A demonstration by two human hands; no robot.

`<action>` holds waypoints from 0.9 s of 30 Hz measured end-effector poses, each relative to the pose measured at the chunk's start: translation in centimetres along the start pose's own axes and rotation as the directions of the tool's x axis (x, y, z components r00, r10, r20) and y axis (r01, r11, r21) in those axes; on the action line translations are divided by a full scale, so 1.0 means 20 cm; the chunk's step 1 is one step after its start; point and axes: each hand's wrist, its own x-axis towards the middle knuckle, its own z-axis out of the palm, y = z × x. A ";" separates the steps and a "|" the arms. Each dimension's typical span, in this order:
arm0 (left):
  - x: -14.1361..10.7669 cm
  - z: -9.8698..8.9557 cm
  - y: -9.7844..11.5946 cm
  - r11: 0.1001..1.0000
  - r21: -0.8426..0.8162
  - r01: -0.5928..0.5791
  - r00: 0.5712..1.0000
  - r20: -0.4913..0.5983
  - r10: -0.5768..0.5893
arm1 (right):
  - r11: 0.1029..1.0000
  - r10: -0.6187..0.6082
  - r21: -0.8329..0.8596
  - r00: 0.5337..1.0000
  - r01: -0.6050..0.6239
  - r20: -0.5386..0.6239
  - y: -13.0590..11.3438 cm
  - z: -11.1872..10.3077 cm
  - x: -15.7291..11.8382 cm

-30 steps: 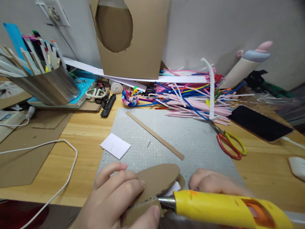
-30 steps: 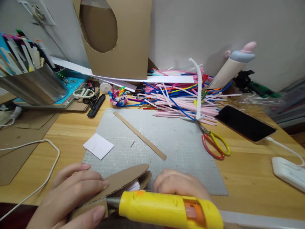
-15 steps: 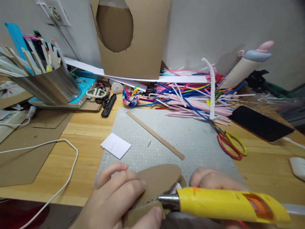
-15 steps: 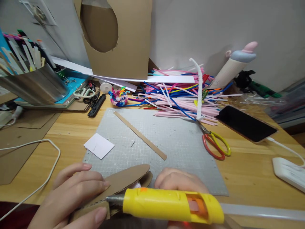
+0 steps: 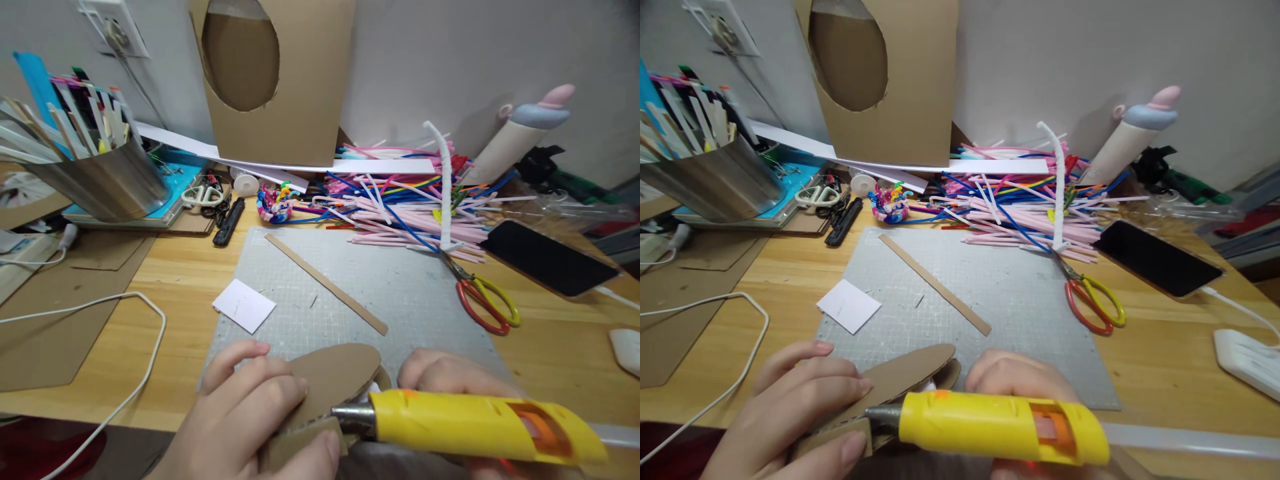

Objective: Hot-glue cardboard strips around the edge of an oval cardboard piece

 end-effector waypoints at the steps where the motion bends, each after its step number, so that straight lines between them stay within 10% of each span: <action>1: 0.00 0.00 0.00 1.000 0.003 -0.022 0.991 0.133 0.021 | 1.000 0.023 0.016 1.000 -0.023 -0.017 0.00 0.00 0.00; 8: 0.03 -0.04 0.01 0.977 0.092 -0.194 0.971 0.163 0.177 | 0.998 0.022 0.053 1.000 -0.022 -0.007 0.01 0.00 0.00; 27: 0.03 -0.03 0.01 0.998 0.034 -0.046 0.987 0.159 0.040 | 1.000 -0.006 -0.013 0.999 0.006 0.042 0.00 -0.02 0.00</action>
